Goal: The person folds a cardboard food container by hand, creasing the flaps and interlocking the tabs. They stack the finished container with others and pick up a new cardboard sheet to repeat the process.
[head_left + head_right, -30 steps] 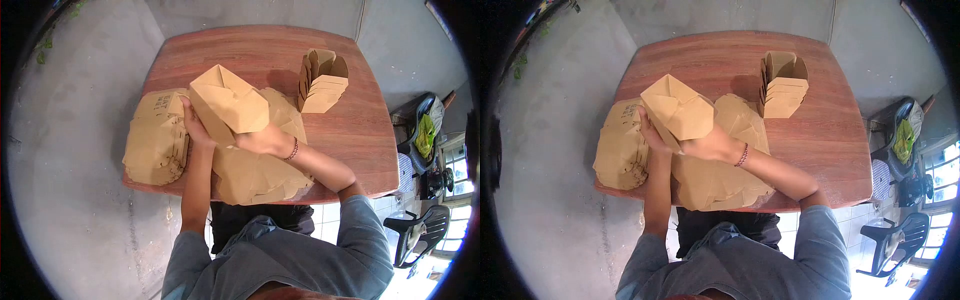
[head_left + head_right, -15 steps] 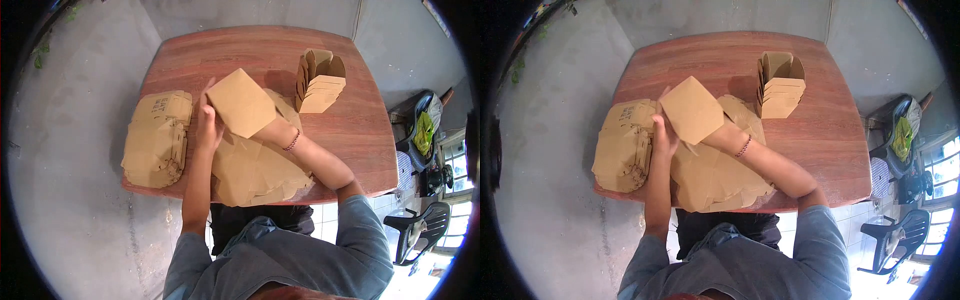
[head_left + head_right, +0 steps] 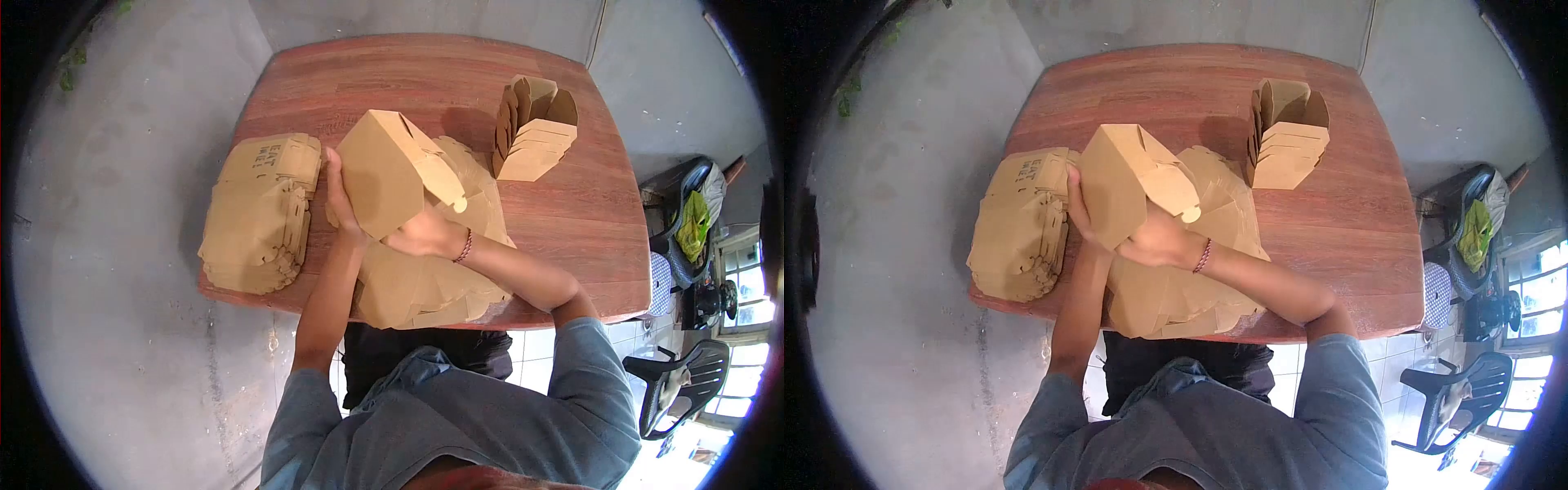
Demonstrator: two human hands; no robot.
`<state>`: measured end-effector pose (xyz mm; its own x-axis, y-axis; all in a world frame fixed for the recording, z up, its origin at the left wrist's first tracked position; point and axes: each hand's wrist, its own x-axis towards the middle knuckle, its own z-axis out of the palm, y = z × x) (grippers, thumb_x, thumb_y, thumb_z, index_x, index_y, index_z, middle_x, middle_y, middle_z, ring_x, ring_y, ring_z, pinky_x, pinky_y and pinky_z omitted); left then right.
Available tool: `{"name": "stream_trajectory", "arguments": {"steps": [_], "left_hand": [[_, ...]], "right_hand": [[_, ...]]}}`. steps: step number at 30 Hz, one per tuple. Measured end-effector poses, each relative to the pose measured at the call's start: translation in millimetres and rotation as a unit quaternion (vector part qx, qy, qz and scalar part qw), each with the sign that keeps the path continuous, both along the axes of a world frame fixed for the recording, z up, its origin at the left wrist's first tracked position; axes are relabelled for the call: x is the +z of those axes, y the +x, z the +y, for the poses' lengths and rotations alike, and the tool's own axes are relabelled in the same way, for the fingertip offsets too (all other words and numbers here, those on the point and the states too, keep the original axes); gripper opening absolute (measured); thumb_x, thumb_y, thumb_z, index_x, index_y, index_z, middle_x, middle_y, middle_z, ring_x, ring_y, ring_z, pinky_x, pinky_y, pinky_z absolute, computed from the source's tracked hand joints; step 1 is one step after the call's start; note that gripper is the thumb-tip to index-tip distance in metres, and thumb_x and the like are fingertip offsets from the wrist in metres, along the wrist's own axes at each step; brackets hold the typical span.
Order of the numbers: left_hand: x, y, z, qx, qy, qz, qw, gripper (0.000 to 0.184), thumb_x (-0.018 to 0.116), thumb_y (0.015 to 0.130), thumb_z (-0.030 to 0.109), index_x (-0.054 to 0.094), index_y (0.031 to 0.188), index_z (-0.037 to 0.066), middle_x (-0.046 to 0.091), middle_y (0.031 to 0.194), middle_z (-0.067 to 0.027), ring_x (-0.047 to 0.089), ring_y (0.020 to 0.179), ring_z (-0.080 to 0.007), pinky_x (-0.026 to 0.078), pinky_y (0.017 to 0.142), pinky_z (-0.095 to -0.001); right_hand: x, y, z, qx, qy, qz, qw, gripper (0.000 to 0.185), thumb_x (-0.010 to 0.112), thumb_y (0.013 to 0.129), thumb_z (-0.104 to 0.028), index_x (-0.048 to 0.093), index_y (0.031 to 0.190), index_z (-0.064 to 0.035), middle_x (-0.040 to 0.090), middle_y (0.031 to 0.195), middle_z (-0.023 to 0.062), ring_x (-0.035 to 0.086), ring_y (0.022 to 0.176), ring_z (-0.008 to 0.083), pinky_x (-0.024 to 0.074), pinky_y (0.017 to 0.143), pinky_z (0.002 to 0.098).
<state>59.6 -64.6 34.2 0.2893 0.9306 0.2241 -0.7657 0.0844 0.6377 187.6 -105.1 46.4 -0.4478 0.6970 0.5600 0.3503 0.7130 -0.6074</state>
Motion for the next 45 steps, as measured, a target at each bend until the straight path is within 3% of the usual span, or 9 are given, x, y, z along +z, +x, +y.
{"name": "stream_trajectory", "arguments": {"steps": [13,21,23,25,30,32,35,40,45], "left_hand": [[-3.4,-5.1,12.8,-0.015,-0.026,-0.017,0.999,0.070,0.028,0.105,0.060,0.042,0.145,0.003,0.056,0.134,-0.0096,0.055,0.123,-0.0190,0.047,0.103,-0.0361],[-8.6,-11.0,19.9,0.069,-0.021,-0.094,0.993,0.053,0.042,0.101,0.043,0.056,0.130,0.001,0.065,0.120,-0.0149,0.065,0.108,-0.0244,0.053,0.094,-0.0389],[-3.1,-9.2,18.6,0.095,-0.009,-0.088,0.992,0.051,0.044,0.098,0.039,0.057,0.129,0.002,0.065,0.120,-0.0138,0.065,0.109,-0.0249,0.052,0.095,-0.0393],[-2.8,-6.6,17.4,0.122,0.002,-0.084,0.989,0.048,0.046,0.096,0.036,0.057,0.128,0.002,0.065,0.119,-0.0127,0.064,0.111,-0.0255,0.051,0.096,-0.0397],[2.7,1.7,14.2,0.056,0.052,0.000,0.997,0.060,0.047,0.090,0.025,0.038,0.147,0.006,0.049,0.143,-0.0118,0.046,0.134,-0.0255,0.038,0.111,-0.0412],[-6.5,2.0,24.5,0.094,0.060,0.037,0.993,0.061,0.048,0.091,0.025,0.037,0.148,0.006,0.047,0.145,-0.0119,0.046,0.133,-0.0260,0.039,0.110,-0.0425],[-5.3,-10.9,30.7,0.098,0.068,0.097,0.988,0.061,0.048,0.094,0.028,0.033,0.149,0.007,0.041,0.149,-0.0120,0.045,0.134,-0.0271,0.041,0.109,-0.0465],[18.2,-6.4,11.3,0.019,0.059,0.079,0.995,0.065,0.047,0.101,0.047,0.030,0.150,0.008,0.036,0.150,-0.0121,0.043,0.135,-0.0283,0.045,0.104,-0.0486],[-2.0,13.5,4.4,0.088,-0.035,0.207,0.974,0.076,0.052,0.097,0.059,0.028,0.149,0.009,0.042,0.140,-0.0141,0.050,0.124,-0.0250,0.047,0.099,-0.0392]], "right_hand": [[11.5,-3.3,-6.4,-0.030,0.070,-0.084,0.993,0.040,0.062,0.087,-0.014,0.059,0.125,-0.0023,0.060,0.126,0.0203,0.057,0.115,0.0395,0.0456,0.099,0.0469],[-13.0,15.7,30.1,-0.018,-0.140,0.089,0.986,0.036,0.053,0.098,-0.016,0.056,0.131,-0.0024,0.059,0.131,0.0190,0.058,0.120,0.0329,0.0484,0.100,0.0401],[-21.2,8.5,33.7,0.035,-0.242,0.260,0.934,0.034,0.049,0.104,-0.018,0.053,0.134,-0.0027,0.058,0.135,0.0159,0.059,0.119,0.0254,0.0515,0.097,0.0369],[7.1,3.7,18.9,0.077,-0.423,0.552,0.715,0.035,0.045,0.107,-0.023,0.050,0.135,-0.0035,0.056,0.136,0.0121,0.059,0.118,0.0205,0.0527,0.095,0.0353],[7.6,19.6,15.7,-0.021,-0.410,0.510,0.756,0.035,0.046,0.107,-0.022,0.049,0.136,-0.0038,0.056,0.136,0.0096,0.057,0.120,0.0183,0.0522,0.097,0.0347],[-28.9,40.3,32.1,-0.121,-0.017,0.103,0.987,0.040,0.054,0.103,-0.023,0.048,0.139,-0.0050,0.056,0.138,0.0103,0.058,0.122,0.0220,0.0508,0.099,0.0382],[-16.3,60.4,27.1,0.113,-0.194,0.259,0.939,0.045,0.061,0.098,-0.024,0.052,0.138,-0.0072,0.057,0.138,0.0116,0.057,0.123,0.0264,0.0480,0.101,0.0422],[27.7,51.6,35.6,-0.156,0.222,-0.166,0.948,0.043,0.059,0.092,-0.030,0.060,0.131,-0.0107,0.063,0.130,0.0100,0.060,0.119,0.0294,0.0460,0.103,0.0470],[-4.9,26.2,33.7,-0.082,0.181,-0.053,0.979,0.036,0.060,0.091,-0.023,0.063,0.125,-0.0115,0.062,0.129,0.0125,0.059,0.120,0.0332,0.0458,0.101,0.0473]]}}
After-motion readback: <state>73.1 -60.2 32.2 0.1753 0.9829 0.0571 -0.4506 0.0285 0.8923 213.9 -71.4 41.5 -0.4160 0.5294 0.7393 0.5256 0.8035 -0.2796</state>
